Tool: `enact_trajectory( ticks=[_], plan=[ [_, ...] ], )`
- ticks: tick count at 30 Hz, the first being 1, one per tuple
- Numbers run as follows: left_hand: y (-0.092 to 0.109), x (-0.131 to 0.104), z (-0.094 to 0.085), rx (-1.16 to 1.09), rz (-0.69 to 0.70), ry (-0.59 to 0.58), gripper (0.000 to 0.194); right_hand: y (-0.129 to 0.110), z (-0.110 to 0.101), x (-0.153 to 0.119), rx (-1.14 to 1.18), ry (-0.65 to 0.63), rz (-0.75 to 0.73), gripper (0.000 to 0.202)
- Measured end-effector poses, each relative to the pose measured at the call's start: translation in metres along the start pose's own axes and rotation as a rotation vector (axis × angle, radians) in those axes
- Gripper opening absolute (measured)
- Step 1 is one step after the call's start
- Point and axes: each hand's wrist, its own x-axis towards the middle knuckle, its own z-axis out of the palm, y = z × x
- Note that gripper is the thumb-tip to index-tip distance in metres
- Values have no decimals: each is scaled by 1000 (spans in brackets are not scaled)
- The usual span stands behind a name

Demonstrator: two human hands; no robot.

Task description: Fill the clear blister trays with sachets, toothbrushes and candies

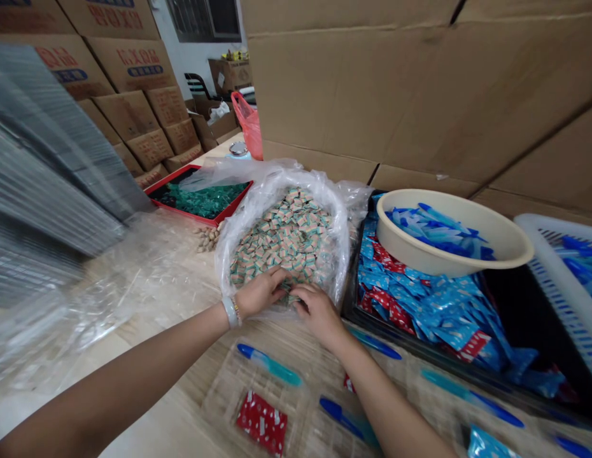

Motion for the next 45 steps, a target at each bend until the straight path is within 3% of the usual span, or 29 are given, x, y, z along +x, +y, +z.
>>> enact_trajectory(
  ticks=[6, 14, 22, 25, 29, 33, 37, 39, 41, 45],
  plan=[
    [1, -4, -3, 74, -13, -16, 25, 0, -3, 0, 21, -27, -31, 18],
    [-5, -1, 3, 5, 44, -6, 16, -1, -2, 1, 29, -50, -8, 16],
    [-4, 1, -5, -19, 0, 17, 25, 1, -4, 0, 92, 57, 51, 17],
    [-1, 3, -6, 57, 47, -53, 24, 0, -2, 0, 14, 88, 85, 20],
    [5, 3, 0, 263, 34, -113, 21, -7, 3, 1, -181, 11, 64, 23],
    [9, 0, 5, 325, 54, -83, 23, -13, 7, 2, -352, -49, 72, 23],
    [9, -4, -10, 242, -85, 39, 24, -20, 3, 1, -391, -23, 51, 21],
    [11, -18, -25, 130, -179, 125, 23, -29, -8, -5, -373, 73, 53, 21],
    [18, -46, -40, -8, -227, 138, 22, -41, -23, -17, -305, 187, 83, 21],
    [43, -124, -51, -152, -213, -61, 20, -71, -46, -59, -89, 270, 204, 17]
  ],
)
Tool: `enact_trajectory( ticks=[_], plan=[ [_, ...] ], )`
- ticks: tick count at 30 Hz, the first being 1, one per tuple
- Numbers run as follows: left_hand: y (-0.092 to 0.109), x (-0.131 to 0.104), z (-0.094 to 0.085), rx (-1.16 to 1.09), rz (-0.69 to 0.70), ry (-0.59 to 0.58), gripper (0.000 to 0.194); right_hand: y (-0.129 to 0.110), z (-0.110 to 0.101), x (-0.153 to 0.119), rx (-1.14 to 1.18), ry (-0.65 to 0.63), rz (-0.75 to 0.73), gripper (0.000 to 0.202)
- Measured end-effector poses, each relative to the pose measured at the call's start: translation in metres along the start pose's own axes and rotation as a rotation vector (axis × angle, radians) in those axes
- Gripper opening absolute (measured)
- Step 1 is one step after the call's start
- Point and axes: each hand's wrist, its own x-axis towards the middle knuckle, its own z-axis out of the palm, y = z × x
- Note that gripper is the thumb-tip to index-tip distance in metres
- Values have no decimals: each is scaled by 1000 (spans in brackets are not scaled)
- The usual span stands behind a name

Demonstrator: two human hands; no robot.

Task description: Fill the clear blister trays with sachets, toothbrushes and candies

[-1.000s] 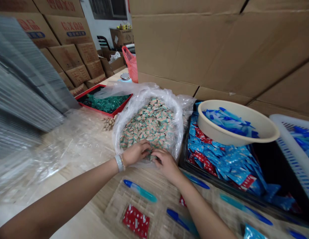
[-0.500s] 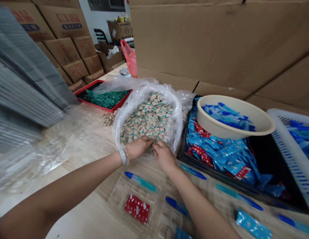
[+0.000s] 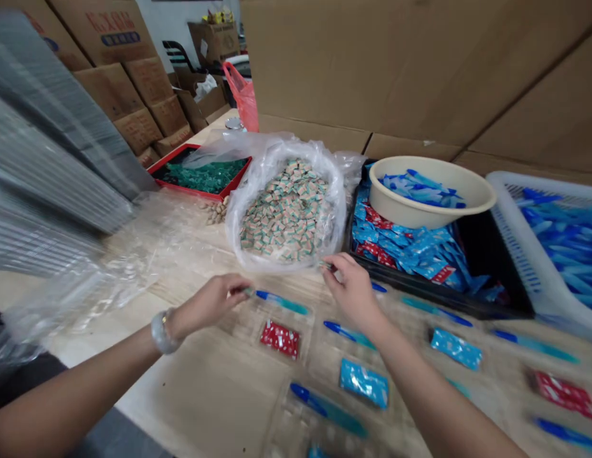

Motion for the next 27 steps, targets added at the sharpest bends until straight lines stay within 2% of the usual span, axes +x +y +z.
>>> enact_trajectory(
  ticks=[2, 5, 8, 11, 14, 17, 21, 27],
  plan=[
    [4, -32, 10, 44, 32, -54, 21, -11, -10, -27, 73, -35, 77, 16],
    [7, -53, 27, 152, 89, -75, 19, -32, -14, -70, 150, -66, 160, 17],
    [7, -55, 37, 235, 116, -54, 19, -56, -13, -114, 190, -130, 185, 15],
    [7, -53, 40, 290, 122, -39, 19, -76, -9, -155, 191, -216, 191, 14],
    [8, -53, 41, 324, 146, -60, 18, -89, 2, -188, 117, -224, 211, 13],
    [8, -53, 42, 336, 172, -66, 18, -97, 19, -207, -19, -231, 166, 9],
    [1, -55, 44, 319, 195, 4, 21, -103, 39, -214, -217, -216, 88, 11],
    [-12, -62, 49, 293, 276, 89, 23, -102, 45, -217, -291, -181, 105, 11]
  ],
)
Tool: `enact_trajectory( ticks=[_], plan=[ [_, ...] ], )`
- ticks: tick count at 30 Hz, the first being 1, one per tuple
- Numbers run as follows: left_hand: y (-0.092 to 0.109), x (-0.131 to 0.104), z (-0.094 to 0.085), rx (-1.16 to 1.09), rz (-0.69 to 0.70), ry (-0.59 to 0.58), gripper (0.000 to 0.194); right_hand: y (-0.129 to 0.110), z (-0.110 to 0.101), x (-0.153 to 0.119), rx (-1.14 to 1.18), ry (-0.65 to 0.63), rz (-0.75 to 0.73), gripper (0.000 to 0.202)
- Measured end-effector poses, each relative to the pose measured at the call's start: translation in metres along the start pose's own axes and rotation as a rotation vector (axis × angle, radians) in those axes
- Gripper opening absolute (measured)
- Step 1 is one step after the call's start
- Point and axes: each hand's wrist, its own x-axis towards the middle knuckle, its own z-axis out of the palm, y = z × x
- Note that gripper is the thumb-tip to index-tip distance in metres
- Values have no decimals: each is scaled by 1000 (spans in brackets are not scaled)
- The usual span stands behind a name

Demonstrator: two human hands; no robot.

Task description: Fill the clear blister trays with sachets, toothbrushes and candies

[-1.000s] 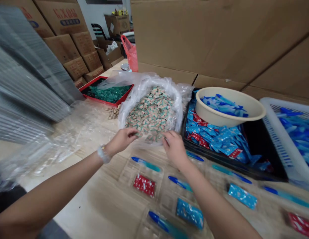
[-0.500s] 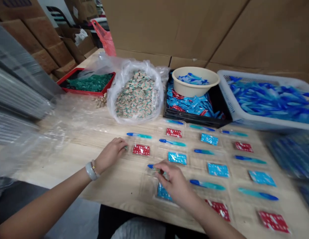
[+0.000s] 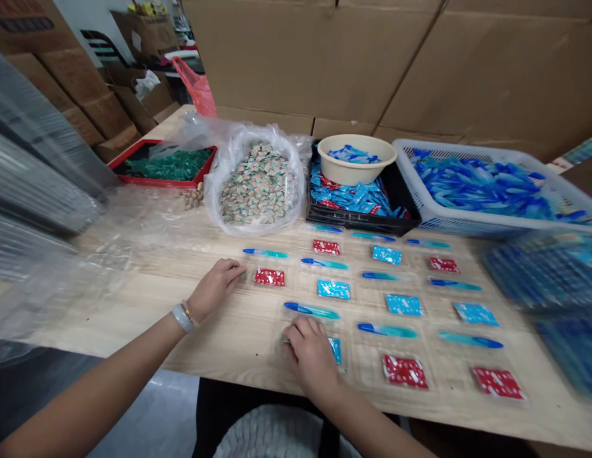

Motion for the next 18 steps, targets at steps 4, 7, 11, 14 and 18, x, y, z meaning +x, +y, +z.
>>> enact_trajectory(
  ticks=[4, 7, 11, 14, 18],
  plan=[
    [-2, -5, 1, 6, 1, 57, 25, 3, -3, -2, 0, -22, -28, 13],
    [-4, -7, -2, 12, 32, 38, 24, 4, -3, -3, -14, -30, -105, 12],
    [-7, -9, -7, -6, -7, 49, 25, 6, -9, 0, -8, -19, -140, 11],
    [-8, -12, -8, -27, -101, 96, 24, 6, -19, 15, 13, 0, -131, 12],
    [-1, -12, -3, -40, -139, 80, 23, -4, -21, 68, 13, 9, -178, 17]
  ],
)
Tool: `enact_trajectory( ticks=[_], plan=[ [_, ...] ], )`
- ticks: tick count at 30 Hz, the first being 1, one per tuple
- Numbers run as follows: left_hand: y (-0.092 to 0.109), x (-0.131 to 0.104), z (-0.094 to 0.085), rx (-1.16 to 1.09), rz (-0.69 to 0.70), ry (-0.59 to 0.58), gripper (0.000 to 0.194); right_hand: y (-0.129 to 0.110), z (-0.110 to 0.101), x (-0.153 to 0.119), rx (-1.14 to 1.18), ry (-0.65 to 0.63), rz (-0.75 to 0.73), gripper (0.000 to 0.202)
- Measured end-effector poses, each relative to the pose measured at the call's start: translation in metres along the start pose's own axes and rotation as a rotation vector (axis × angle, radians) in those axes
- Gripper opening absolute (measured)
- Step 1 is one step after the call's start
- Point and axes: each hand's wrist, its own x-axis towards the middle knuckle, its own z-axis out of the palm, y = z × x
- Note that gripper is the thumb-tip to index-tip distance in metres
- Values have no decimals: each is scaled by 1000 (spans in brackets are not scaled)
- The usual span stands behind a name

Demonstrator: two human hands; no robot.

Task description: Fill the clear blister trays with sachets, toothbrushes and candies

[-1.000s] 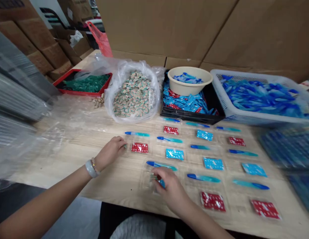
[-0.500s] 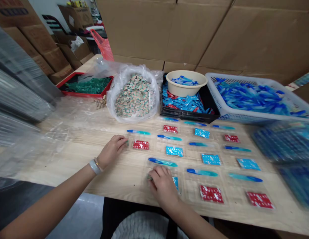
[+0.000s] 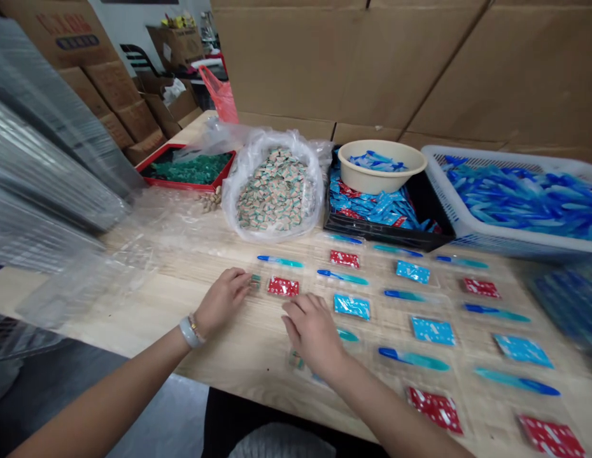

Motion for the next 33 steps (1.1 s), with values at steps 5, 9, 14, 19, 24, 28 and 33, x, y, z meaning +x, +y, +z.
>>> enact_trajectory(
  ticks=[5, 9, 14, 19, 24, 28, 33],
  plan=[
    [11, 10, 6, 4, -152, -30, 14, -7, 31, 73, -88, -65, -34, 16],
    [8, 17, -3, -63, -203, -77, 13, 0, 37, 92, -96, -96, -48, 13],
    [-14, 61, -31, -126, -156, 9, 21, 46, 4, 127, 71, 5, -10, 16],
    [-42, 148, -39, 79, -181, -41, 24, 99, -6, 201, 33, -92, 87, 27],
    [-50, 180, -13, 250, -325, -221, 23, 116, 18, 249, -29, -225, -4, 27],
    [-48, 172, 4, 182, -380, -182, 23, 117, 31, 257, -113, -318, -93, 24],
    [-57, 172, 7, 20, -357, -101, 19, 123, 30, 257, -112, -365, -146, 19]
  ],
)
